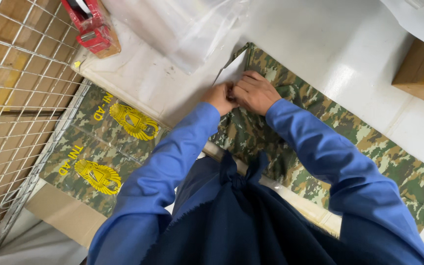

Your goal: The person folds camouflage-patterned shirts by placing a white card in the center, folding the sleeves and sides over the card, and kemudian sliding each folded shirt into a clear plastic bag.

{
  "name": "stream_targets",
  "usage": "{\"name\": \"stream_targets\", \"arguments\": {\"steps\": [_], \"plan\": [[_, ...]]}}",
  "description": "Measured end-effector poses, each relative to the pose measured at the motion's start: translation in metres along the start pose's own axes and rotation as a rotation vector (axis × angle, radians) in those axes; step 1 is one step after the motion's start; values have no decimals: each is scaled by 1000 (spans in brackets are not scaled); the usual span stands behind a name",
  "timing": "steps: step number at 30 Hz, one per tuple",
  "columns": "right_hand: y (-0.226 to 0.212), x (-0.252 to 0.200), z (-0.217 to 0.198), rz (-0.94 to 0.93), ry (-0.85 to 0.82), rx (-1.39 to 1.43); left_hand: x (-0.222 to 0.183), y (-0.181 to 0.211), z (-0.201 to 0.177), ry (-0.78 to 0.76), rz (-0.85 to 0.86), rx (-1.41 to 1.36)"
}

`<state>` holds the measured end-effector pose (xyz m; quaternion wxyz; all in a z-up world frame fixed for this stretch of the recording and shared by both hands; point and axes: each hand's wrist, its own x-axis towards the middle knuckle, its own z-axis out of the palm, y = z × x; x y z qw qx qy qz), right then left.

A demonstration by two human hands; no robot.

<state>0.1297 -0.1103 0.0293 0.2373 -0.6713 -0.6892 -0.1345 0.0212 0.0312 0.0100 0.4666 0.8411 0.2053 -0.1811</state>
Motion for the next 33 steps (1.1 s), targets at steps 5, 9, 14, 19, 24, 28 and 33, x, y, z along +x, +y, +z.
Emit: {"name": "stream_targets", "arguments": {"steps": [5, 9, 14, 19, 24, 28, 33], "plan": [[16, 13, -9, 141, -282, 221, -2, 1, 1, 8, -30, -120], [25, 26, -17, 215, -596, 363, 1, -1, 0, -7, -45, -212], [3, -2, -13, 27, -227, -93, 2, -12, -1, -58, -3, -204], [-6, -161, -89, 841, 61, -202, -28, -14, -15, 290, 130, 87], [-92, -383, -225, 2001, 103, -649, -63, 67, 76, 359, 477, 636], [-115, -445, -253, 2192, 170, -372, -60, 113, 173, 84, 769, 889], [-123, -422, -335, 1964, 742, 551, -60, 118, 188, -67, 758, 862]]}}
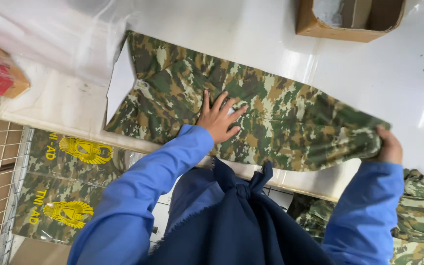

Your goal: The person folds camouflage-patterned shirts by placing a white card in the center, folding the sleeves and sides over the card, and kemudian sliding each folded shirt into a clear plastic bag.

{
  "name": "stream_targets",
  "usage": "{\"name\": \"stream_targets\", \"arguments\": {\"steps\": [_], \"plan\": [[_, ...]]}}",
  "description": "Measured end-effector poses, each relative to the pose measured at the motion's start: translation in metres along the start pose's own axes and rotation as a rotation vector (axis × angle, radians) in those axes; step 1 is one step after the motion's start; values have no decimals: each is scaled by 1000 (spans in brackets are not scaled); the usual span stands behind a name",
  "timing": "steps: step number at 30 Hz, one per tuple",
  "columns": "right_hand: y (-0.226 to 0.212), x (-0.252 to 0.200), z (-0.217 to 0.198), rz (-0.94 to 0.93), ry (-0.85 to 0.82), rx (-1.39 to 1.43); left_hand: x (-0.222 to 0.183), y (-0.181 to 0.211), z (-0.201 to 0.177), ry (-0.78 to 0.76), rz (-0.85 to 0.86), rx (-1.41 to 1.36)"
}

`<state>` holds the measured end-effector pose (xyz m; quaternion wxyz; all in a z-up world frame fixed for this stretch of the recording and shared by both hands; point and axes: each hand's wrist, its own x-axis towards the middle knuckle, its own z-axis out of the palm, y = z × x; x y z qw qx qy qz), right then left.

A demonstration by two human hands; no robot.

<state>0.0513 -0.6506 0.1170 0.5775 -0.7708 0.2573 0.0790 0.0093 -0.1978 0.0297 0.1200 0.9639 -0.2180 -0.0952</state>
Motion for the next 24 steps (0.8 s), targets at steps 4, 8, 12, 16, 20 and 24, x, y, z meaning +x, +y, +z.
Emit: {"name": "stream_targets", "arguments": {"steps": [4, 8, 12, 16, 20, 24], "plan": [[-68, -67, 20, -486, -141, 482, 9, 26, 5, -44, 309, 56], [-76, -25, 212, -310, -296, 556, -8, 42, 48, 110, 669, 296], [-83, -26, 386, -57, -405, 597, -91, -9, 86, -148, 286, 359], [-72, -15, 425, -47, -321, 572, -152, -125, 147, -319, 494, -1328], [-60, 40, 372, -397, -41, -29, -94, -100, 57, 235, -186, -1271], [-62, 60, 354, -503, 108, -670, -28, -174, -7, 299, -618, -981]]}}
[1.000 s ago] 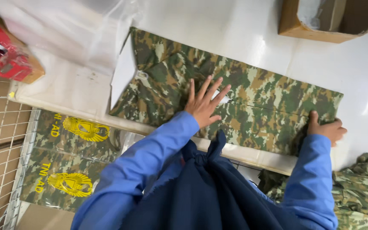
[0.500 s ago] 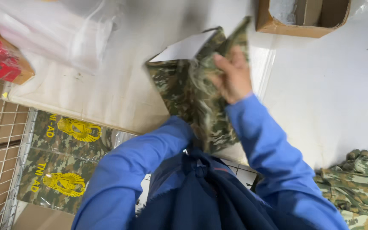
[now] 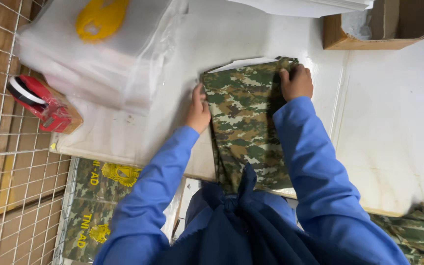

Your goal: The person folds camouflage-patterned shirts by placing a white card in the center, folding the sleeves and sides over the card, and kemudian sliding each folded shirt into a clear plastic bag.

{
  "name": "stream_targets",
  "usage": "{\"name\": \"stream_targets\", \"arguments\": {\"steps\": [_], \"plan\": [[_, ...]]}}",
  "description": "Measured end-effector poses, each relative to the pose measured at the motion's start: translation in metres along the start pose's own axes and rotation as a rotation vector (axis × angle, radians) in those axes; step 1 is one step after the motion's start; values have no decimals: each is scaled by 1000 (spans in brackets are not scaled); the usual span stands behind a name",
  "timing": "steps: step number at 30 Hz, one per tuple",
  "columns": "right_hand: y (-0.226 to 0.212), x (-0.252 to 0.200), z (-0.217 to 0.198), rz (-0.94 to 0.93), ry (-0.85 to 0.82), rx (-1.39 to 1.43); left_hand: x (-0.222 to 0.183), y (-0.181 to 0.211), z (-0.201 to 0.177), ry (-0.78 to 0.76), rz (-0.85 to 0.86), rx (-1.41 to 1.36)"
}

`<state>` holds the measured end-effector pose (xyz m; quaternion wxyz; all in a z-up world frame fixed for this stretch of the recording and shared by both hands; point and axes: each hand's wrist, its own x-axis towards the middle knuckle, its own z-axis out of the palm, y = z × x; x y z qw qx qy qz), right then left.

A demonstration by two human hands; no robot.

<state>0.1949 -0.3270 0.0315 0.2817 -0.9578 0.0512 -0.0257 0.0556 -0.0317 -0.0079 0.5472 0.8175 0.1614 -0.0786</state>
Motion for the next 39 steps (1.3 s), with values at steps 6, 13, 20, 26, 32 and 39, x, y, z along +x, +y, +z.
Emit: {"name": "stream_targets", "arguments": {"steps": [6, 13, 20, 26, 32, 39], "plan": [[15, 24, -4, -35, 34, 70, 88, 50, -11, -28, 167, 373], [-3, 26, -2, 20, -150, -180, 91, 58, -17, 158, 35, 194], [-4, 50, -20, 15, -210, -256, 87, 84, -37, 50, 65, 796], [-43, 7, -168, -544, -324, 377, -2, 191, -125, 78, 321, 127], [1, -65, -264, -1082, 93, 443, -190, 254, -135, -404, 888, -309], [108, -81, -151, -879, -173, -189, -172, 67, 87, -700, 679, 94]]}}
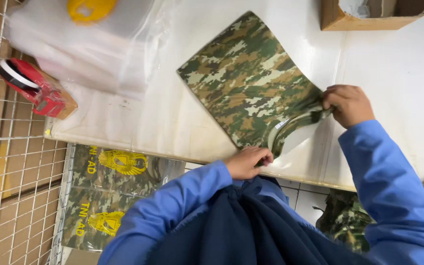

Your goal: The person folds camouflage-patterned shirts by placing a white card in the center, folding the sleeves and sides over the card, and kemudian sliding each folded shirt into a clear plastic bag.

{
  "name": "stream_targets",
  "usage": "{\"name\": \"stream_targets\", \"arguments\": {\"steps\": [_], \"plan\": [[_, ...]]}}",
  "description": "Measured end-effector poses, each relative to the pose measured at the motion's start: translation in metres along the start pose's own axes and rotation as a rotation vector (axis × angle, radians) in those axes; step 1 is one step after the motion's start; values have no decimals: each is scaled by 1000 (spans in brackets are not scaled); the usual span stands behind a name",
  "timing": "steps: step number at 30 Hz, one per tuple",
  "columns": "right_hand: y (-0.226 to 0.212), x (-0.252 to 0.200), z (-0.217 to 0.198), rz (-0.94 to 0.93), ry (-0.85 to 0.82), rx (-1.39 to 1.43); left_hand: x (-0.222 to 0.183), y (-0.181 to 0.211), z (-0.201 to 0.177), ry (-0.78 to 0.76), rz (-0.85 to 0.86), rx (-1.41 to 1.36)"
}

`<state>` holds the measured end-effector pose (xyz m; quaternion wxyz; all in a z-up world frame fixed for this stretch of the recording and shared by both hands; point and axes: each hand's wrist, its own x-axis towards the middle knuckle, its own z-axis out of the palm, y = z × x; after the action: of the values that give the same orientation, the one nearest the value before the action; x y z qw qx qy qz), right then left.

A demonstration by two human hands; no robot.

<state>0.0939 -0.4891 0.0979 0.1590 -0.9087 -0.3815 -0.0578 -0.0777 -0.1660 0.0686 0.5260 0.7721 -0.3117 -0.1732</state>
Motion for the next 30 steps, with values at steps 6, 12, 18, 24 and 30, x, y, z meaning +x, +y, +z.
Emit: {"name": "stream_targets", "arguments": {"steps": [6, 12, 18, 24, 30], "plan": [[-11, -4, 54, 346, 7, -132, 7, -15, -16, -294, -23, 645], [-123, 96, 115, 512, -67, 35, 41, -27, 34, -25, 52, 660], [-70, -2, 85, 507, -210, -205, 15, -53, -75, 390, 289, 180], [-14, -70, 78, 452, -319, -274, -140, -114, -323, 1058, -315, 899], [-5, -72, 78, 392, -306, -279, -136, -139, -377, 1096, -572, 825]]}}
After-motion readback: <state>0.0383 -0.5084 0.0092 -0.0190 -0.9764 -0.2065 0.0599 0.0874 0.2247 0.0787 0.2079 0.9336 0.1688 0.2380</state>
